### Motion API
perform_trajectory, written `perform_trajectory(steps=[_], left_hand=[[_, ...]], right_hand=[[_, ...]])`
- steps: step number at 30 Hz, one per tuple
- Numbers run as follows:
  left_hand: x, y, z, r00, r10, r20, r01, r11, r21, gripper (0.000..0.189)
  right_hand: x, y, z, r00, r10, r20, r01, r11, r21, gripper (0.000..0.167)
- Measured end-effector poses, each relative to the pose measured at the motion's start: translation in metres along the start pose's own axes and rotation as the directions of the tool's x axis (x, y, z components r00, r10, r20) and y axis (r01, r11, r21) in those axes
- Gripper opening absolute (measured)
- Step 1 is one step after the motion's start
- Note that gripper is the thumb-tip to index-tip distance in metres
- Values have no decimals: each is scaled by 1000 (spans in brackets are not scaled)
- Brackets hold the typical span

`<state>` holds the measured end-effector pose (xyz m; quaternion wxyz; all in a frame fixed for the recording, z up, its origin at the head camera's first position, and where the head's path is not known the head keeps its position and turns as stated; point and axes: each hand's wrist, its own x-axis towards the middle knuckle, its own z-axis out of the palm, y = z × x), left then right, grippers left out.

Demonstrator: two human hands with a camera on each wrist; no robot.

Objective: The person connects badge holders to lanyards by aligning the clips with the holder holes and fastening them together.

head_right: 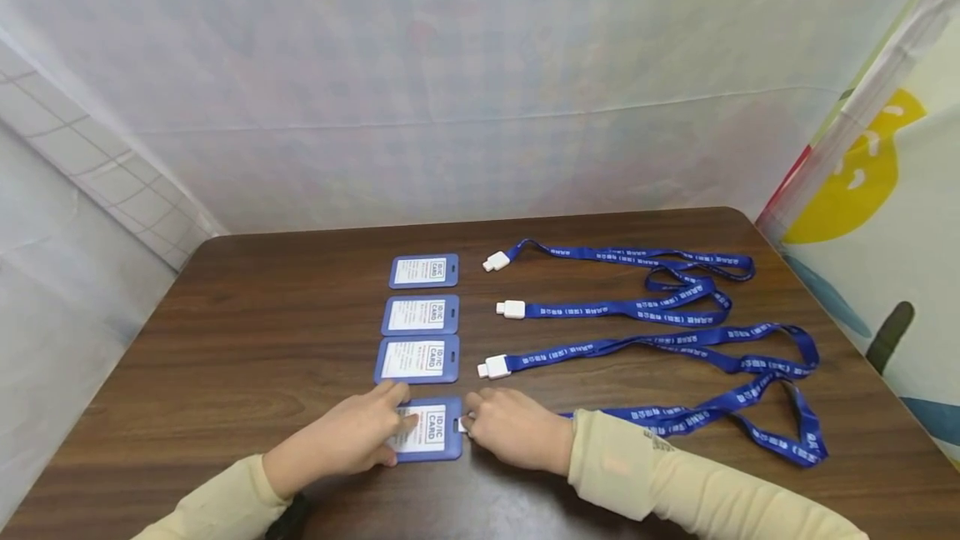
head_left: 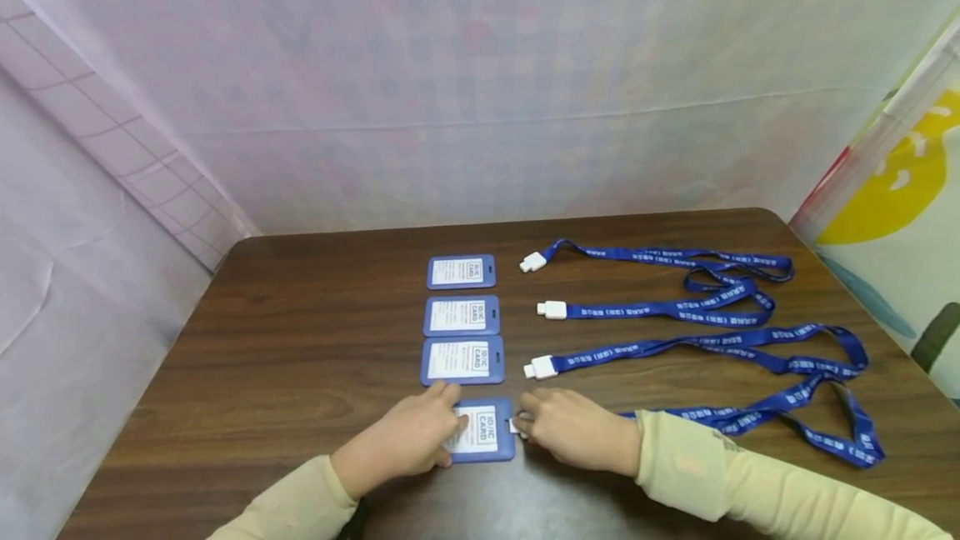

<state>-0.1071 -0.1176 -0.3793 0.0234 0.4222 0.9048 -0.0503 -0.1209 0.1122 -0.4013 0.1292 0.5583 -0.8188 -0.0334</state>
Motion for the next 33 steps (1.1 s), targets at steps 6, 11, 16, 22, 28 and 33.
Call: perform_trajectory(steps=[6,11,16,22,28,33], left_hand=[[1,1,1,1000,2,14,-2,1000,3,40],[1,1,1,1000,-5,11,5,1000,-13,40],[0,0,1,1000,-12,9,12,1000,-23,42],[0,-1,1,1000,-15,6,15,1000,-25,44],[0,-1,0,1000,-9,4,9,1000,-23,45],[0,0,0,1000,-6,-4,6,1000,-28,44]], right_hand=[[0,-1,0,1000,9,-1,-9,1000,0,13],[0,-2,1,1000,11,-8,-11,1000,-10,13],[1,-2,2,1000,5,-4,-5,1000,-23,12],[1,-1,3,1000,2,-13,-2,999,-34,12],[1,-1,3,1000,-2,-13,1,999,-36,9],[2,-2,2,1000,-6,-10,6,999,-53,8]])
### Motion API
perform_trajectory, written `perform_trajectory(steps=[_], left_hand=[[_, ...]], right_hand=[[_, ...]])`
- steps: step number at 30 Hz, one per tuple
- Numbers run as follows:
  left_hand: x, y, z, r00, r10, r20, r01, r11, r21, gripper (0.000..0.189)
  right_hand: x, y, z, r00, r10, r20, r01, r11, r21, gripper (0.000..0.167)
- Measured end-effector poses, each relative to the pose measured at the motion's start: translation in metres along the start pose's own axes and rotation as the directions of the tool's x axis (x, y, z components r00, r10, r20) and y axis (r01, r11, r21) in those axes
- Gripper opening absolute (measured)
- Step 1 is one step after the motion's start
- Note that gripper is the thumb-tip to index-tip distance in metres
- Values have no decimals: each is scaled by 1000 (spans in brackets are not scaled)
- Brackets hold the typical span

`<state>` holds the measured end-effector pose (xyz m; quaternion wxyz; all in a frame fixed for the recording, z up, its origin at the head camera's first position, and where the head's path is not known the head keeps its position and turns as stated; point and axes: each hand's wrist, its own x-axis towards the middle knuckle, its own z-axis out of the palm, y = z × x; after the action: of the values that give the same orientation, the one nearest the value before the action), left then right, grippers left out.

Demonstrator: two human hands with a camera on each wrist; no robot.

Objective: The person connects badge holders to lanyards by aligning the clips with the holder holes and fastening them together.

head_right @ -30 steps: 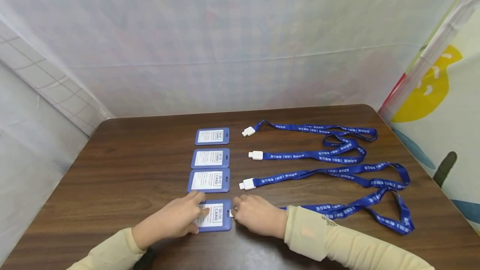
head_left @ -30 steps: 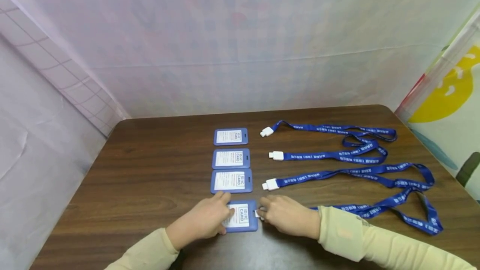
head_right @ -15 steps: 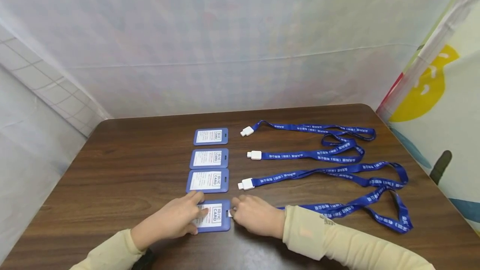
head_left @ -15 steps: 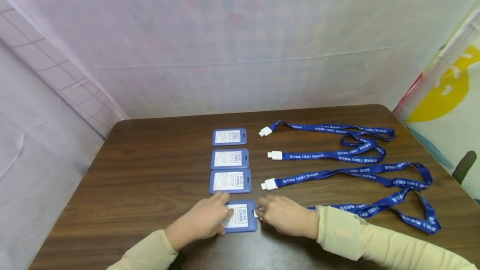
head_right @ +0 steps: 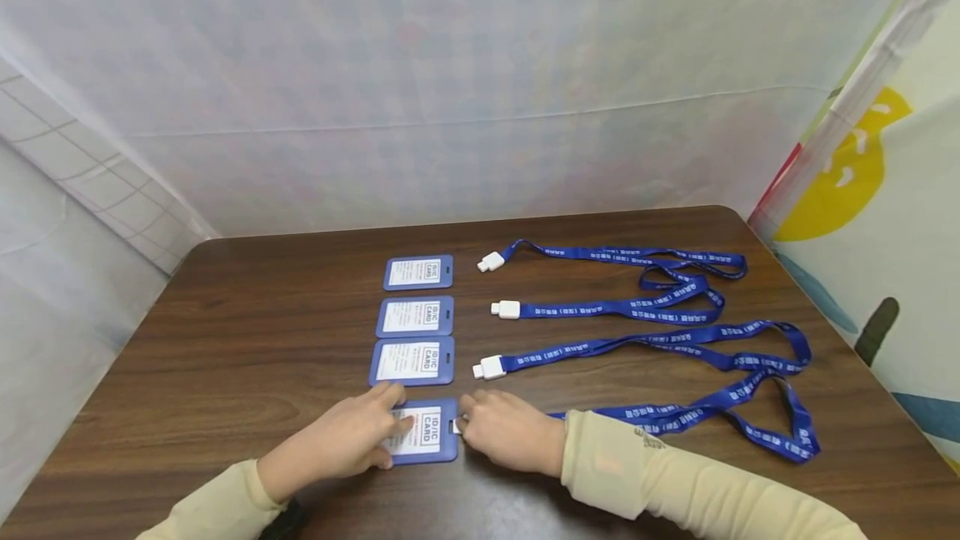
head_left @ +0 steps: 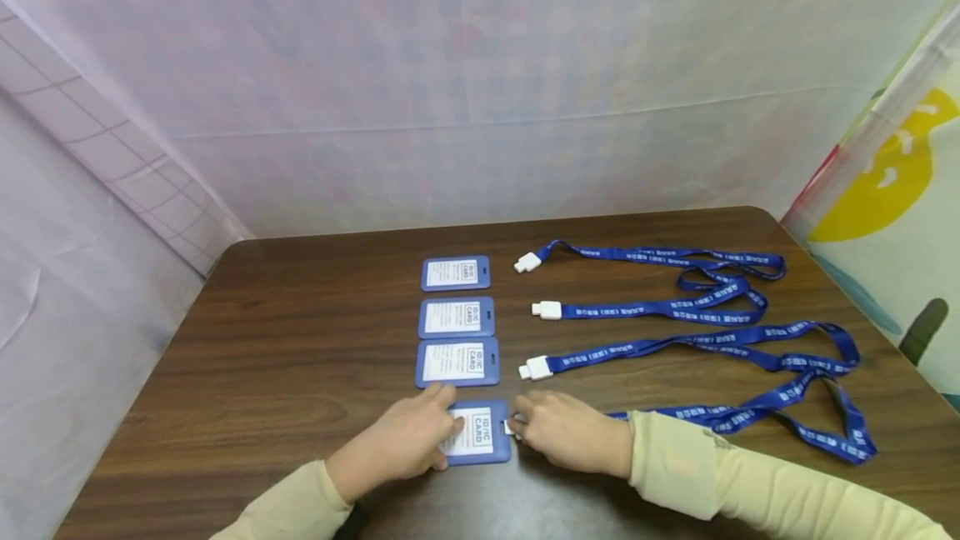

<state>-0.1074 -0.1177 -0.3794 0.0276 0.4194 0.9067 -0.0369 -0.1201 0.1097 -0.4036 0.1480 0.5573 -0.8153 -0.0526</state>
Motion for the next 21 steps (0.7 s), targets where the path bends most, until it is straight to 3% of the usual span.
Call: perform_trajectory(steps=[21], left_hand=[[-4,-3,-1,1000,2,2,-2,1000,26,43]], right_hand=[[6,-3,1,999,-27,-27,25,998,-62,18]])
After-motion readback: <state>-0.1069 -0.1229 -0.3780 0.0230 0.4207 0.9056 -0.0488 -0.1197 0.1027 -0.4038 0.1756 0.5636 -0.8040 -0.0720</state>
